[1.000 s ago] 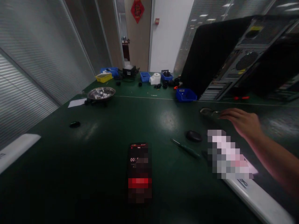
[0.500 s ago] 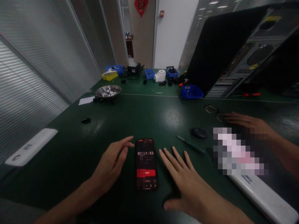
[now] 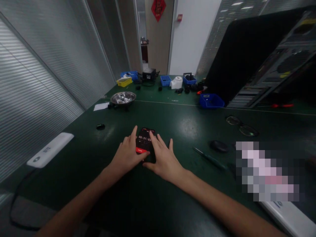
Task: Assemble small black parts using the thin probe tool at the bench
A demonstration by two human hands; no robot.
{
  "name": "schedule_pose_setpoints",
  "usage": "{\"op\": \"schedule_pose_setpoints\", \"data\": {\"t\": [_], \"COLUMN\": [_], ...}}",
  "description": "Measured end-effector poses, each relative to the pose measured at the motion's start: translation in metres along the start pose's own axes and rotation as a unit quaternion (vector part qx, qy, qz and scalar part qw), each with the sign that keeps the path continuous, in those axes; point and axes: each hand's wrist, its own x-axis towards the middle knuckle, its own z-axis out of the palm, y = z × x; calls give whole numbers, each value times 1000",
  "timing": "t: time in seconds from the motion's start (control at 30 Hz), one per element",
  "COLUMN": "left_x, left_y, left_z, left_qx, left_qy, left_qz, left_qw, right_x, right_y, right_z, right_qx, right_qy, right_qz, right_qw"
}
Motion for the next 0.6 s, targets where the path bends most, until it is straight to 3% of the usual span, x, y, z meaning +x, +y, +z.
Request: {"op": "schedule_pose_setpoints", "data": {"t": [0.17, 0.33, 0.43, 0.53, 0.6], "left_x": [25, 33, 40, 52, 64], "left_y": [5, -2, -37, -96, -139], "left_z": [-7, -7, -27, -70, -104], "left_qx": [37, 51, 16, 26, 82], "left_qy": [-5, 9, 16, 68, 119], "left_qz": [-16, -12, -42, -101, -127], "left_qw": [999, 999, 999, 992, 981], "right_x": [14, -20, -55, -92, -113], "right_y": [-5, 8, 39, 81, 108], "right_z": [-10, -35, -57, -73, -76], "right_qx": [52, 84, 10, -126, -189], "right_qy": [25, 106, 221, 308, 309], "right_qz": [-4, 12, 16, 34, 36], "right_qw": [998, 991, 975, 942, 932]}}
